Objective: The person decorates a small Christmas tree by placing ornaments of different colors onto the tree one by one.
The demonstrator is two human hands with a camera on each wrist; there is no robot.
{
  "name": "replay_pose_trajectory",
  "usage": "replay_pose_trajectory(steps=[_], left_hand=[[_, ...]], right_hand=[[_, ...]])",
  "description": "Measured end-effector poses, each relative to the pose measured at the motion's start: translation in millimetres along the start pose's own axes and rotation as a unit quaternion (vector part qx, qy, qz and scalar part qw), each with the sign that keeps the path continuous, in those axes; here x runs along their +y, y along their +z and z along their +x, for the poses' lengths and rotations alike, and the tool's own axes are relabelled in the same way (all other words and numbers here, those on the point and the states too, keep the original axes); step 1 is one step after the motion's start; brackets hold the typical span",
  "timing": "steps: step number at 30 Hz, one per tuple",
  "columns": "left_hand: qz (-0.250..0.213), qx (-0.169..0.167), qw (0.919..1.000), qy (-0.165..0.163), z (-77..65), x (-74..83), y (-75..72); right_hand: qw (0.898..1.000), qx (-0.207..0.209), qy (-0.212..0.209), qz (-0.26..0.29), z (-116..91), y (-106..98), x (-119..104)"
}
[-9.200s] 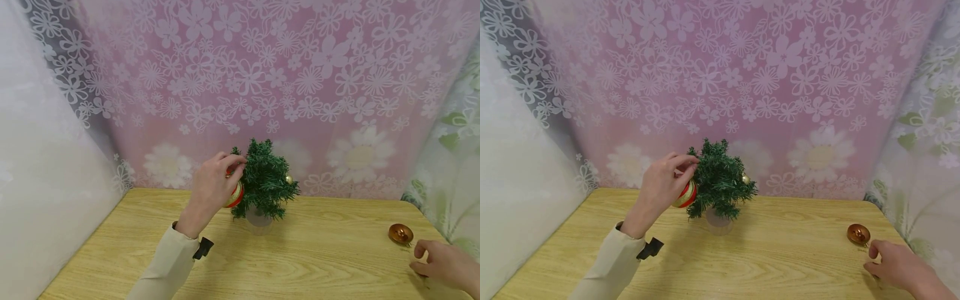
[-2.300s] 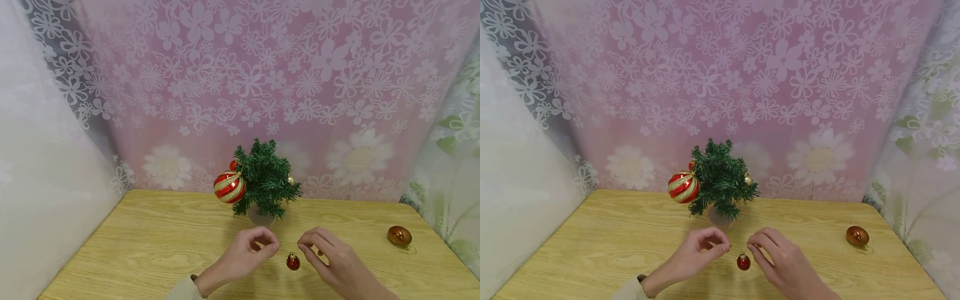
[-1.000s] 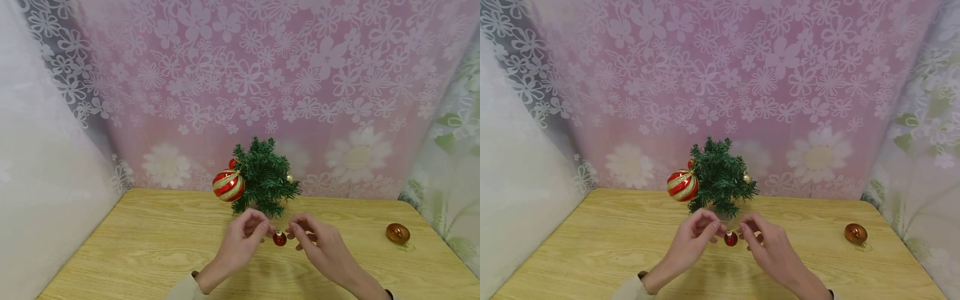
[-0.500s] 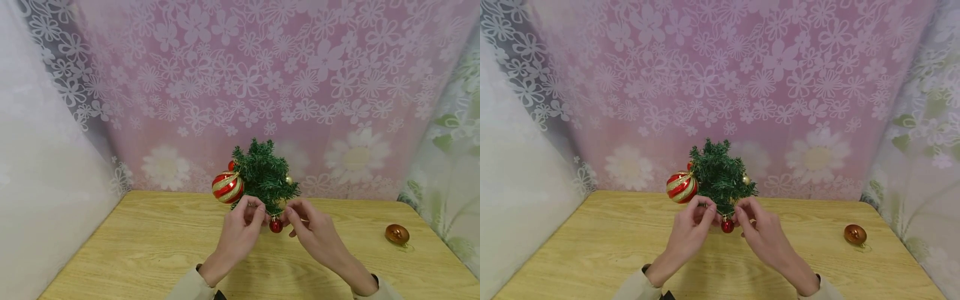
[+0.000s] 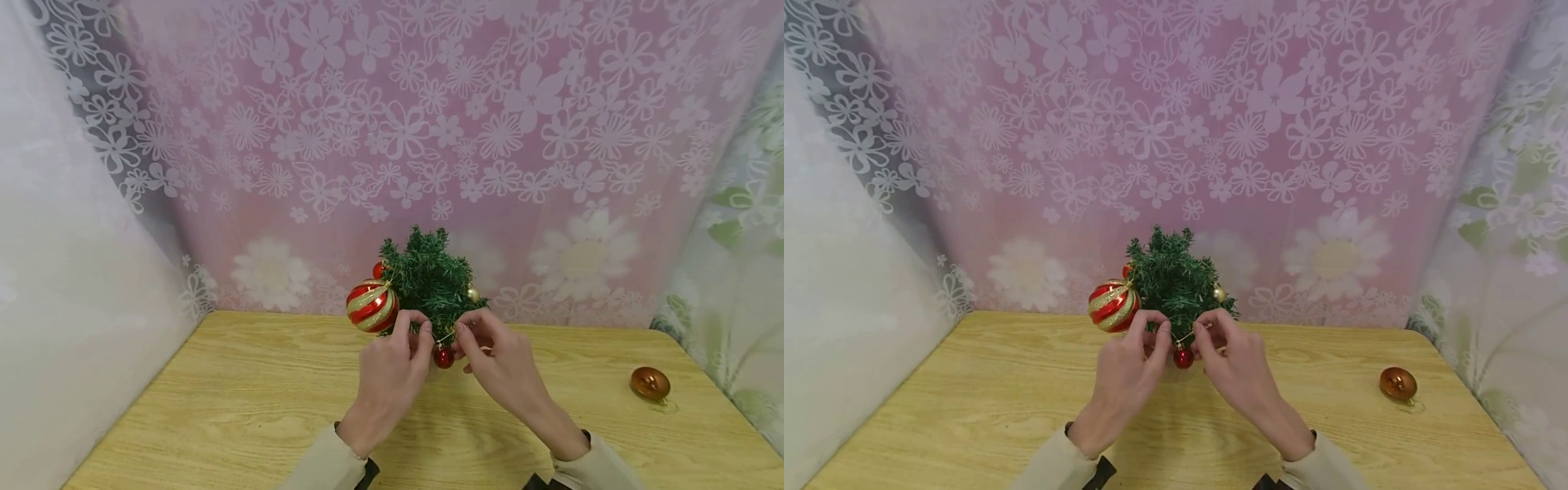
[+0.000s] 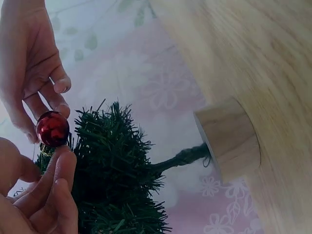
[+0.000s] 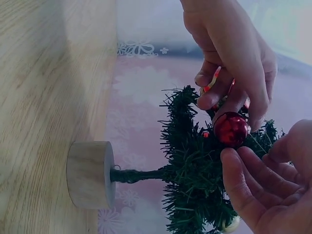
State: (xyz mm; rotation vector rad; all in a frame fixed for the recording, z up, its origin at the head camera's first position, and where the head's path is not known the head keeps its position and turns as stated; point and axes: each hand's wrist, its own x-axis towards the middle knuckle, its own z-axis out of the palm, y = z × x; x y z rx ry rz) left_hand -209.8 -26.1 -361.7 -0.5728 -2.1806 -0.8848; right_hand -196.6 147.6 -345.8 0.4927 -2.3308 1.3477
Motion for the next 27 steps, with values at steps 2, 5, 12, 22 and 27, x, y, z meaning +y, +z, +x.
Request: replay_pose_trajectory(steps=[2, 5, 12, 22, 27], left_hand=[[0.034, 0.012, 0.9992, 0.018, 1.0, -1.1, 1.2], [0.068, 0.019, 0.9970, 0.031, 2.3, -1.8, 1.8], [0.139, 0.006, 0.9892, 0.046, 0.1, -3.3, 1.4], [0.165, -0.044, 0.9841, 0.048, -3.6, -4.5, 1.3], [0.151, -0.045, 0.9865, 0.044, -3.1, -4.3, 0.7]], right_hand=[[1.000, 0.002, 0.002, -0.005, 1.5, 1.7, 1.3], [1.000, 0.005, 0.007, -0.012, 3.5, 3.8, 3.5], [0.999, 0.001, 0.018, -0.050, 5.7, 6.1, 8.1], [0.995, -0.036, -0.024, -0.095, 2.3, 6.8, 11.0], [0.994, -0.032, -0.030, -0.099, 2.7, 6.7, 10.7]])
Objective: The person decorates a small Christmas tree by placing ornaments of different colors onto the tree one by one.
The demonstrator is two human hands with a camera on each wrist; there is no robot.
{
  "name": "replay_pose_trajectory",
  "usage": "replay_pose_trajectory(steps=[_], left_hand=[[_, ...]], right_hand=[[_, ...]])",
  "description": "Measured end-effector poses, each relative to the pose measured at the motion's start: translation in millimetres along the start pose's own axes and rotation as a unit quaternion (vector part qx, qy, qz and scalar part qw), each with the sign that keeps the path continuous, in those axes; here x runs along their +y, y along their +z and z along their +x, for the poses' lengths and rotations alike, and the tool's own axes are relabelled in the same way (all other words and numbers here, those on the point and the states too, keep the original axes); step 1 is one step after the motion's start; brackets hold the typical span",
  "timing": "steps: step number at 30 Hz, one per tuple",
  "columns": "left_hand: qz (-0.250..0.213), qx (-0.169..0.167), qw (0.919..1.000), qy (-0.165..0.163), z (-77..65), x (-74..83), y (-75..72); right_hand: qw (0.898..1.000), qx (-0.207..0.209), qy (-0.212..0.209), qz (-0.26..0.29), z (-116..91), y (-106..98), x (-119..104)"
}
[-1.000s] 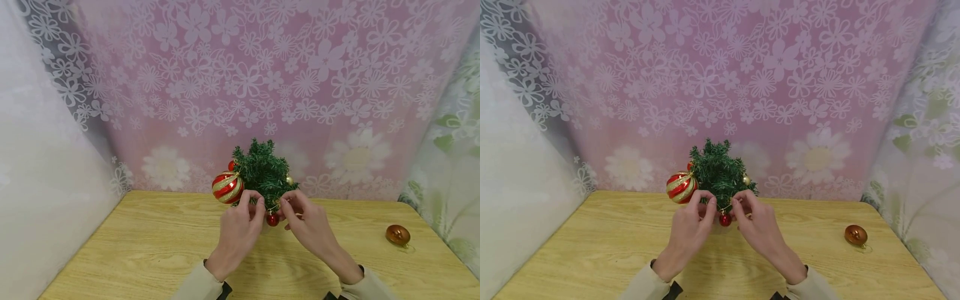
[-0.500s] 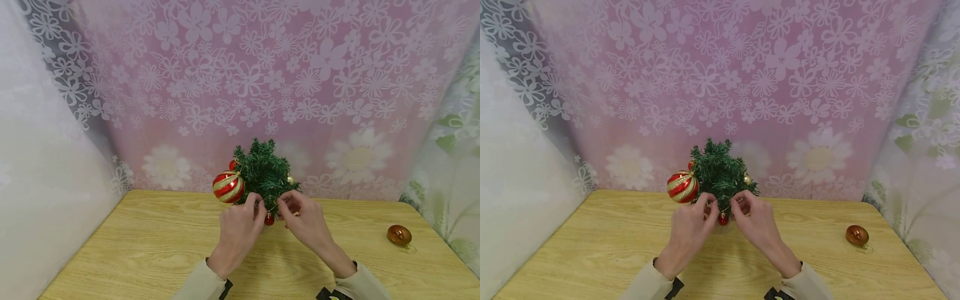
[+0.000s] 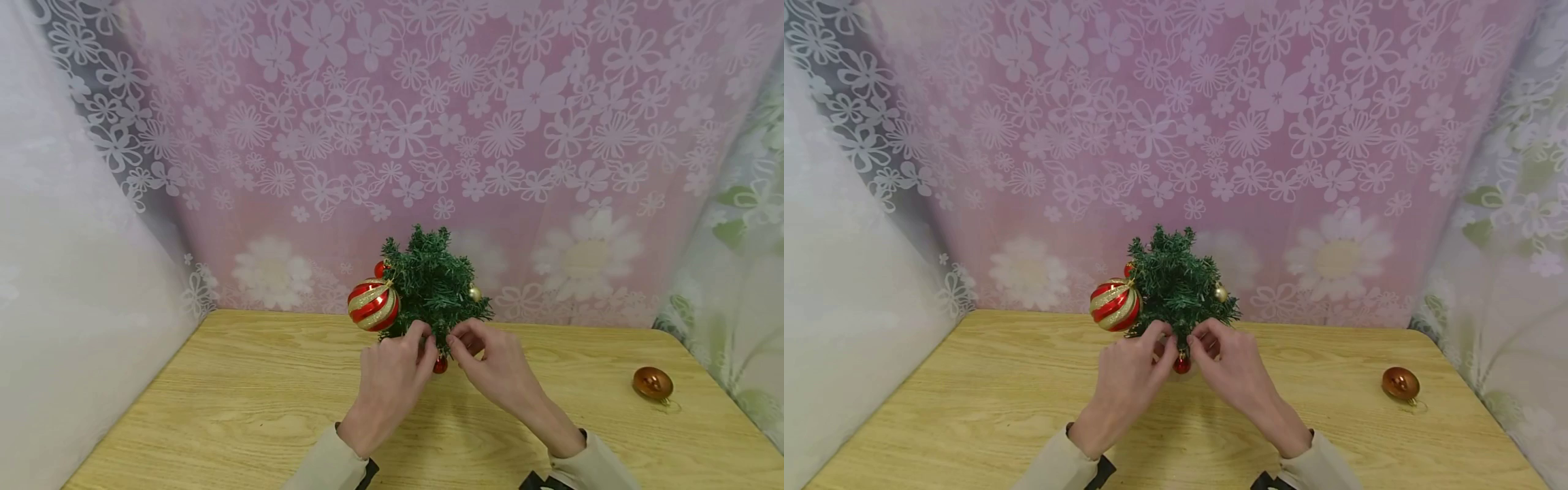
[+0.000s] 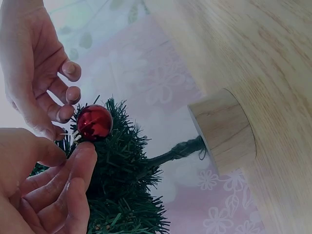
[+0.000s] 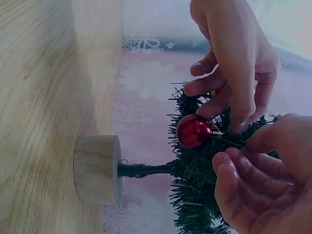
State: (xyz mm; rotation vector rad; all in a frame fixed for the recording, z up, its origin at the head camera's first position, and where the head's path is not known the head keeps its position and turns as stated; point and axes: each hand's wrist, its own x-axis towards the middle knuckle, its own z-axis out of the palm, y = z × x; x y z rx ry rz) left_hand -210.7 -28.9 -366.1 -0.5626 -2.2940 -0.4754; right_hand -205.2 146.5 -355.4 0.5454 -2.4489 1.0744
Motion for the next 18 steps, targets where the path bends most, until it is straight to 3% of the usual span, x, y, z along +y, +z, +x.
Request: replay_pose_trajectory(steps=[10, 18], left_hand=[[0.007, 0.017, 0.9998, 0.003, -1.9, -2.1, -1.2], [-0.005, 0.067, 0.9961, 0.058, -5.4, -3.3, -6.2]], right_hand=[[1.000, -0.002, 0.000, 0.002, -1.5, -3.1, 0.5], [1.000, -0.001, 0.001, -0.002, -6.6, -21.0, 3.9]])
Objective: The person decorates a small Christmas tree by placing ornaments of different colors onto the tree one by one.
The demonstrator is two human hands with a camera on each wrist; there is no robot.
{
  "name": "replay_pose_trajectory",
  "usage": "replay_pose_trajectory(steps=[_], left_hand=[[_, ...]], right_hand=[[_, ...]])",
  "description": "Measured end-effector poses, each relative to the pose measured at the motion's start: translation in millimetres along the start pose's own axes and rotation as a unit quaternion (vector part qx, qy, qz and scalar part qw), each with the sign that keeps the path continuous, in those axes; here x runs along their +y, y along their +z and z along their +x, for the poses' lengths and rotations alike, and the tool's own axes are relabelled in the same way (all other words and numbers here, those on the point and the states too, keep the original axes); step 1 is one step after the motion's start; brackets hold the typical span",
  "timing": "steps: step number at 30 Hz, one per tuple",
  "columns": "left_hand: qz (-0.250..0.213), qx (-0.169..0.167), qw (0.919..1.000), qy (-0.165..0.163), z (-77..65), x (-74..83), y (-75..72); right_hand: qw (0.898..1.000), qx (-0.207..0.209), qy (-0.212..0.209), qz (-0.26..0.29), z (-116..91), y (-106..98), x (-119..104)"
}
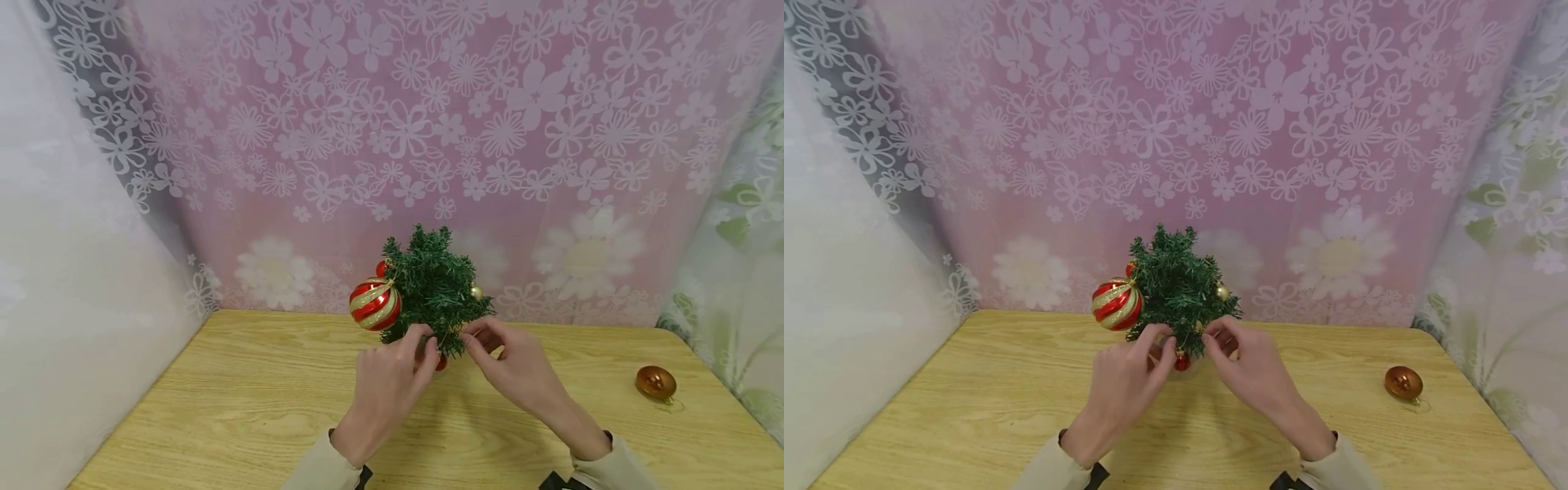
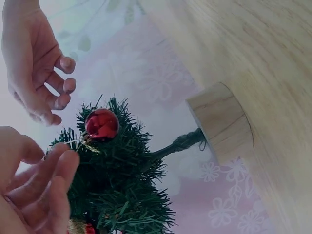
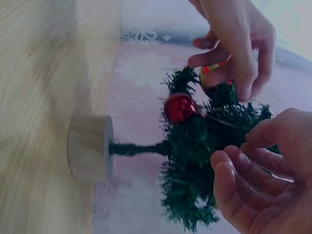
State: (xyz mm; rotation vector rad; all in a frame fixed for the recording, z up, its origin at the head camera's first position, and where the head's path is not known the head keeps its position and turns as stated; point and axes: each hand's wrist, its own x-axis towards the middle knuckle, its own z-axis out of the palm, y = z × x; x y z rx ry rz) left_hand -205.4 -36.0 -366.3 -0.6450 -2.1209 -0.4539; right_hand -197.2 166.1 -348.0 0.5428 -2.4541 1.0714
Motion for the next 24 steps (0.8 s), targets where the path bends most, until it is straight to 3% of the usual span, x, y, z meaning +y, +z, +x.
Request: replay_pose_trajectory(steps=[5, 10, 18, 24], left_hand=[[0.005, 0.051, 0.9963, 0.069, 4.2, 2.0, -1.8], [0.044, 0.068, 0.9902, 0.114, 5.9, 3.3, -0.1], [0.087, 0.046, 0.9897, 0.104, 2.5, 1.3, 4.2], [0.094, 0.055, 0.9880, 0.110, 3.3, 0.0, 6.8]], right_hand=[[0.999, 0.020, -0.003, -0.025, -4.8, -16.4, 4.5], [0.998, 0.044, -0.001, -0.050, -11.4, -30.6, 13.0], [0.994, 0.061, 0.019, -0.086, -22.3, -49.0, 34.3], [0.991, 0.059, 0.049, -0.108, -28.6, -66.7, 49.6]])
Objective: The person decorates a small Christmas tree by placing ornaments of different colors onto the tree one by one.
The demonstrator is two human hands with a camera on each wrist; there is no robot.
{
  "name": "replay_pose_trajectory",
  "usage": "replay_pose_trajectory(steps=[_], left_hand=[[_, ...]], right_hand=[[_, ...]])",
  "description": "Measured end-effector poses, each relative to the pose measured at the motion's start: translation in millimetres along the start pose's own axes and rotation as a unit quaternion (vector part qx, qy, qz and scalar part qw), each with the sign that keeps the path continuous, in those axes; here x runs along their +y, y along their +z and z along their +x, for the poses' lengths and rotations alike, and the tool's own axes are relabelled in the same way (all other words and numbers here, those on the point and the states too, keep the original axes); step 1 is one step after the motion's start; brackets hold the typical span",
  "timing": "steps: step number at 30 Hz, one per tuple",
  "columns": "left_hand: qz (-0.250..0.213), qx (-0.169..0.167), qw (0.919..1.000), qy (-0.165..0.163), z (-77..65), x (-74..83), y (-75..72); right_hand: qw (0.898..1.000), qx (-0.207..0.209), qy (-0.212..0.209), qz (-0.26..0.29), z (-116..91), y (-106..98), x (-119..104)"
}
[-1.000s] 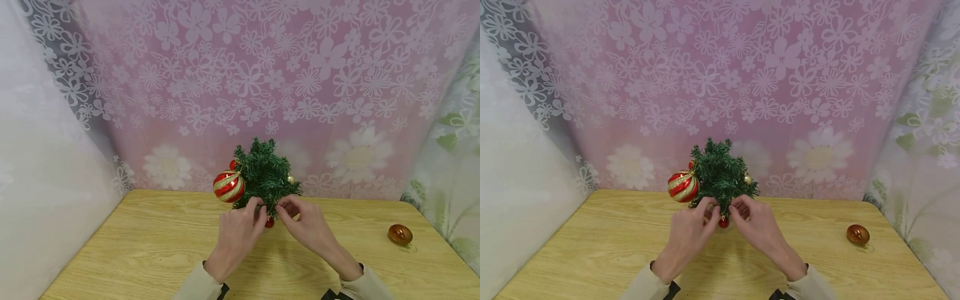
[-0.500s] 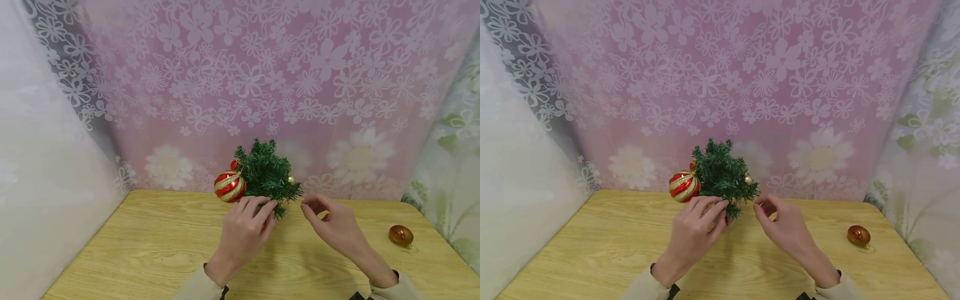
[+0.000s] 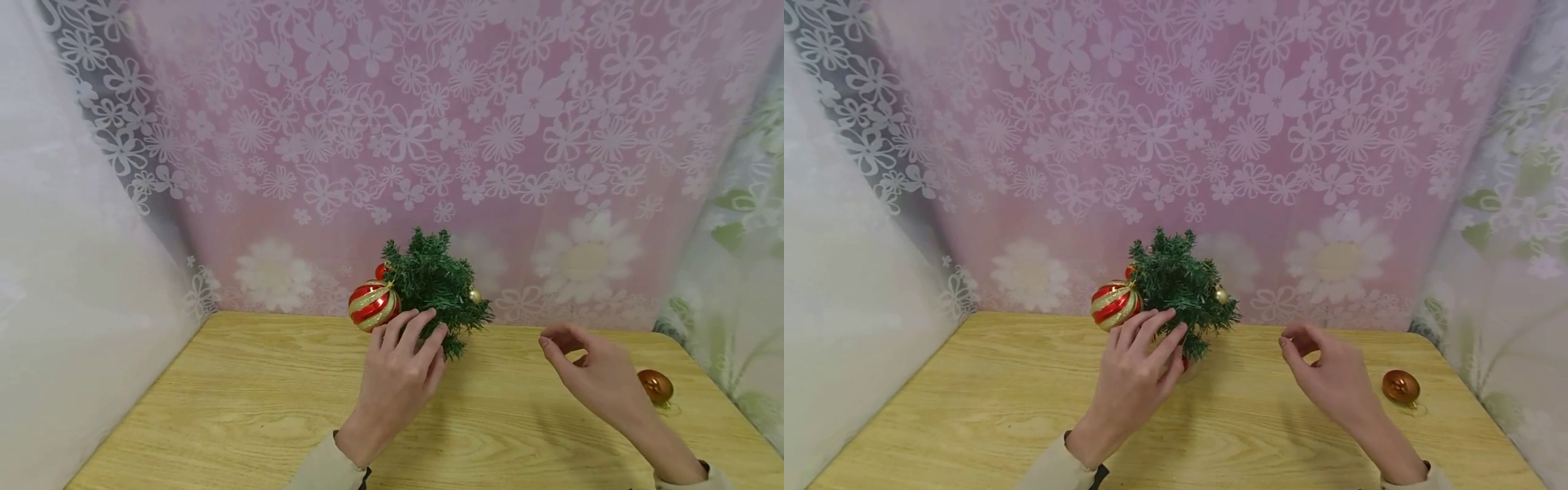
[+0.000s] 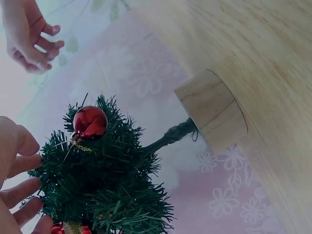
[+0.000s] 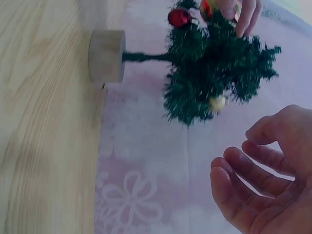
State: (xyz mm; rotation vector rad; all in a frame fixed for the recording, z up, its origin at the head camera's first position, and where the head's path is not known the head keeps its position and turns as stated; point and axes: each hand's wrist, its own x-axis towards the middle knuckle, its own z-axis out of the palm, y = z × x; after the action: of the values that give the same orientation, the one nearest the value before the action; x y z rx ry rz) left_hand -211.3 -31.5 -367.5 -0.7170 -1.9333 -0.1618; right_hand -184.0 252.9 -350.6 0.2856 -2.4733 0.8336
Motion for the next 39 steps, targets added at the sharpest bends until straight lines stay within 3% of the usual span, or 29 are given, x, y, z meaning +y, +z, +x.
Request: replay_pose_trajectory(steps=[9, 16, 25, 33, 39], left_hand=[[-0.003, 0.000, 0.9999, -0.010, -4.5, -4.8, -1.7], [-0.022, -0.020, 0.9993, -0.025, -10.0, -10.3, -5.6], [-0.045, -0.015, 0.9985, -0.029, -17.2, -19.4, -5.3], [-0.054, -0.014, 0.9976, -0.042, -23.0, -27.1, -7.3], [-0.056, -0.029, 0.9970, -0.045, -26.8, -31.2, -8.6]], right_hand=[[0.999, 0.003, 0.003, -0.036, -7.0, -12.8, 29.3], [0.998, 0.002, -0.014, -0.067, -14.5, -16.1, 58.1], [0.992, -0.063, 0.043, -0.098, -17.6, -30.6, 92.7], [0.990, -0.054, 0.051, -0.118, -19.2, -42.0, 112.6], [0.982, -0.099, 0.063, -0.148, -17.2, -48.2, 127.0]])
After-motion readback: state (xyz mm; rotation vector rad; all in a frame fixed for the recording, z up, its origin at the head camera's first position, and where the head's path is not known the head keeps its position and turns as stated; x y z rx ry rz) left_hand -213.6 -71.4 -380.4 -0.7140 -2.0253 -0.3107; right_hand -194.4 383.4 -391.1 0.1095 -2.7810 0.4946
